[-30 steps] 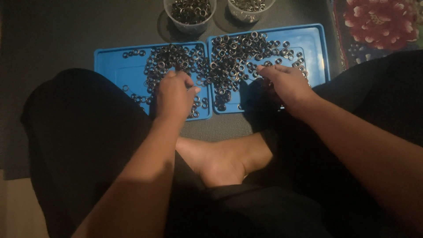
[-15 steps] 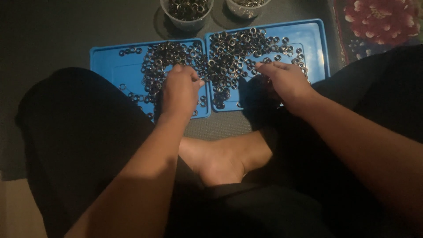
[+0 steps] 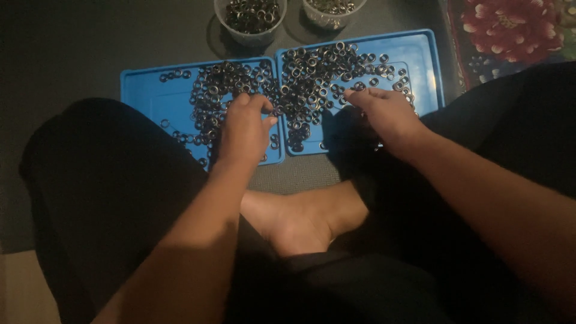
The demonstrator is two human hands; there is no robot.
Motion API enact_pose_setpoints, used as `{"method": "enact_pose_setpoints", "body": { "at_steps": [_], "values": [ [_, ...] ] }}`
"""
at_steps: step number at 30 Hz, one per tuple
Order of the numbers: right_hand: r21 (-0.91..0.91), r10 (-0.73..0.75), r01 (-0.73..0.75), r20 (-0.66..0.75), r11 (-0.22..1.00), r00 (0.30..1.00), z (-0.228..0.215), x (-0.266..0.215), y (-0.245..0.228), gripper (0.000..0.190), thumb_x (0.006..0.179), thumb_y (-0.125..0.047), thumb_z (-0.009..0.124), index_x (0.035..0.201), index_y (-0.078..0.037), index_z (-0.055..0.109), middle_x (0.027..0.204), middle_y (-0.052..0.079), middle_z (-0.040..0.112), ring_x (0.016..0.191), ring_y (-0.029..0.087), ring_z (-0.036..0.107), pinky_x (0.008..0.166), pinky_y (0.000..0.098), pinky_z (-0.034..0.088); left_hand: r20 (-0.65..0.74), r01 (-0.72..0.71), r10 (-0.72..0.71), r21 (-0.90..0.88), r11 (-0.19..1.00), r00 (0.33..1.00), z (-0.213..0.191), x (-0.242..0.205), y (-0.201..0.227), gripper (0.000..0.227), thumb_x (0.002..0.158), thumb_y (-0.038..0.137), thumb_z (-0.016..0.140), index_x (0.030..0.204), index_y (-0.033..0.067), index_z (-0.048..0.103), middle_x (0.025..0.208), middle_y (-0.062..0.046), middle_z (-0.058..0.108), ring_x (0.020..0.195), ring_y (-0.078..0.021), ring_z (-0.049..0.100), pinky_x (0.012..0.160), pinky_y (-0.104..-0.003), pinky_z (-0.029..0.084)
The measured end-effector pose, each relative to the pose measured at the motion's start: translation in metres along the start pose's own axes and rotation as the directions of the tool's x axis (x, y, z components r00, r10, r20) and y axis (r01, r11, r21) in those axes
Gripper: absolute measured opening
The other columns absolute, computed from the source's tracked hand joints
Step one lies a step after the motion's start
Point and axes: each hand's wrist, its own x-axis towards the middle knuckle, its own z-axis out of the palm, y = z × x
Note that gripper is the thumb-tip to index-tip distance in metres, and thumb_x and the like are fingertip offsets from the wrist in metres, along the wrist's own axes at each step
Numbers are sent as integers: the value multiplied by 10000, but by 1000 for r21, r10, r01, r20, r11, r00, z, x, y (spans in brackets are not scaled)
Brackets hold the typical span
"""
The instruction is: Sorting small metal rings from blue trays into two separate plastic containers while sitting on the floor.
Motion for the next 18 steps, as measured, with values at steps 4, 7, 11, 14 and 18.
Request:
{"method": "enact_pose_setpoints", "body": {
  "at_steps": [4, 7, 11, 14, 18],
  "values": [
    [-69, -34, 32, -26, 997, 999, 0, 3, 12, 321, 1026, -398, 655, 1048, -80, 699, 936, 168, 684, 860, 343, 694, 869, 435, 524, 39, -44, 43, 24, 999, 998, 7, 8, -9, 120, 923, 120, 756, 1021, 65, 716, 959, -138, 626, 1006, -363, 663, 802, -441, 572],
    [-120, -46, 43, -17, 992, 999, 3, -2, 8, 282, 1033, -374, 648, 1032, -101, 719, 947, 148, 686, 889, 313, 691, 870, 439, 509, 94, -22, 17, 46, 999, 995, 8, 9, -11, 80, 954, 155, 727, 984, 88, 696, 949, -95, 593, 1013, -325, 655, 797, -417, 568],
    [-126, -98, 93, -31, 988, 995, 1, 0, 11, 301, 1027, -377, 656, 1048, -81, 711, 988, 177, 686, 930, 338, 685, 881, 454, 507, 119, 70, -79, 77, 995, 990, 7, 1, -4, 79, 1012, 159, 623, 1013, 88, 657, 995, -113, 578, 1040, -330, 638, 826, -430, 558],
    [-107, -98, 91, -56, 990, 994, 1, -5, 7, 290, 1013, -342, 677, 1134, -78, 683, 1034, 178, 676, 973, 350, 678, 921, 476, 496, 22, 95, -95, -12, 995, 995, 4, -2, -2, 86, 1031, 133, 583, 1044, 58, 622, 1005, -143, 578, 1038, -364, 640, 829, -439, 558],
    [-131, -91, 81, -72, 988, 993, 1, -1, 7, 261, 1028, -245, 642, 1232, -90, 691, 1032, 138, 704, 972, 327, 707, 908, 471, 507, -53, 48, -62, -229, 972, 997, -10, 0, 1, 77, 1038, 63, 535, 1082, 13, 574, 982, -202, 617, 990, -475, 636, 780, -480, 574]
  ]
}}
